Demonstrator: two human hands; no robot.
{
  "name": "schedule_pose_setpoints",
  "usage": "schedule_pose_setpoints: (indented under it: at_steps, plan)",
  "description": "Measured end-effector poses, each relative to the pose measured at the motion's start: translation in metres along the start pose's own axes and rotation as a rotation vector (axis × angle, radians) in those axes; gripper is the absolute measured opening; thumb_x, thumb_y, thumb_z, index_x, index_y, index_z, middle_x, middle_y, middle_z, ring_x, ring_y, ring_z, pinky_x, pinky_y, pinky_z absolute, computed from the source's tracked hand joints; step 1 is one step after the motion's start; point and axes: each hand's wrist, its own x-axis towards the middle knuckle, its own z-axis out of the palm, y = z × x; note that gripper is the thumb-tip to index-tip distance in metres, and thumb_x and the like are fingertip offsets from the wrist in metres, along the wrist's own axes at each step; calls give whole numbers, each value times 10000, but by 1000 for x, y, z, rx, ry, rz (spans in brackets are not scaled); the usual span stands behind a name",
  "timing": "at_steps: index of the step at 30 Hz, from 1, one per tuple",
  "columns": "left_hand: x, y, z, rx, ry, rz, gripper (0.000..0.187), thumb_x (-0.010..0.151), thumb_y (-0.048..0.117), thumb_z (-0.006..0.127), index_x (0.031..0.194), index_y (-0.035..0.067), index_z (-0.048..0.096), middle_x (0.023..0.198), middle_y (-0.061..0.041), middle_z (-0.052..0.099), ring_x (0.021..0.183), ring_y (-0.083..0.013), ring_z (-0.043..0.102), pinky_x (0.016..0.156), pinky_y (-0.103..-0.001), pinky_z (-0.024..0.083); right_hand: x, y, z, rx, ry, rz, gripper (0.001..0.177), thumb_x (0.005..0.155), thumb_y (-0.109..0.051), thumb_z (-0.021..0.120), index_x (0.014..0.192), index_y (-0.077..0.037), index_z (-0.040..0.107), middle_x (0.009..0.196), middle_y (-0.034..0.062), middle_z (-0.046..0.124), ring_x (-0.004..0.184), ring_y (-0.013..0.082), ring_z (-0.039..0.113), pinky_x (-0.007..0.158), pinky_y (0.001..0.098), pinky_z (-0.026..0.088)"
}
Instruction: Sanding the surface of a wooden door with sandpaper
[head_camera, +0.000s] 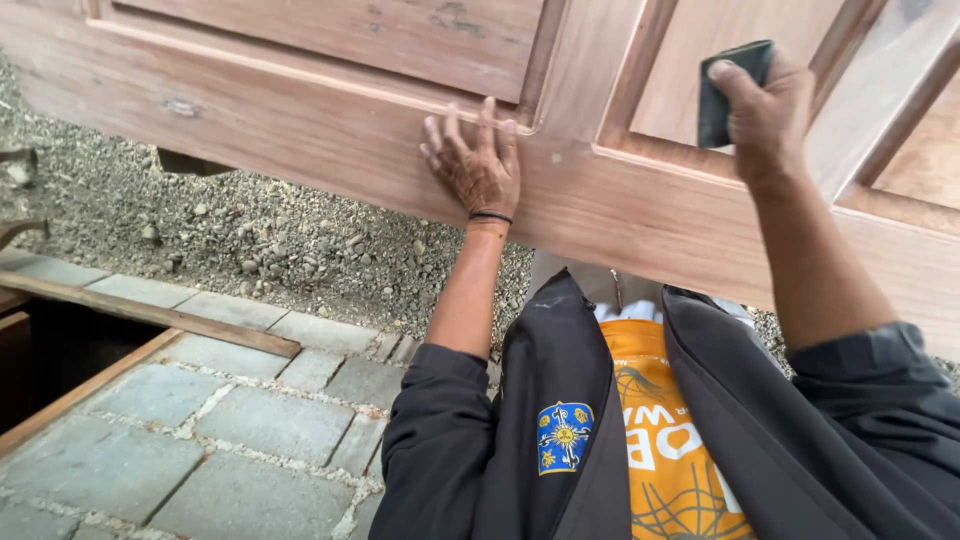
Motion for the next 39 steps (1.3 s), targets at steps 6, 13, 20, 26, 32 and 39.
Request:
schedule_pose_setpoints:
  at_steps: [6,13,20,26,32,39]
  plan:
    - [-15,37,-6,-223,-142,149,292,767,264,544,976,65,582,1022,-41,501,1110,-220,395,994,-549,194,-32,-5,-38,-205,-14,129,106,847,-181,561,794,-116,496,646,-48,446,561,42,444,421,198,393]
    - [-23,53,1,-204,-298,73,795,595,429,661,1213,51,334,1155,-145,409,1167,-261,344,1025,-543,152,-54,7,-59,-217,-73,238,124,866,-151,570,803,-71,500,654,3,451,539,78,446,375,253,444]
    - [-19,73,4,-53,-221,4,843,552,517,682,1189,94,329,1019,-112,445,1039,-300,418,989,-571,195,-53,35,-93,-406,-196,221,104,832,-162,607,832,-75,551,671,-25,455,608,58,411,477,226,390]
    - [-19,69,-3,-35,-87,108,653,722,567,505,1157,88,419,1021,-107,472,1021,-257,449,967,-521,270,-32,8,-111,-697,-182,-4,204,859,-202,637,953,-69,513,745,38,509,639,132,437,529,294,372]
    - [-58,97,6,-112,-254,170,773,805,666,311,1373,205,61,1435,-99,1,1344,-297,-34,1105,-546,14,-15,16,-164,-500,-74,-131,140,980,-31,620,924,-10,493,838,58,498,746,139,457,597,272,396]
    - [-122,172,-14,-274,-332,542,394,790,361,555,1136,183,496,1133,-19,483,1139,-264,378,1011,-505,186,-47,41,-174,-434,5,10,106,931,-55,609,916,-35,506,790,23,478,696,95,418,571,246,405]
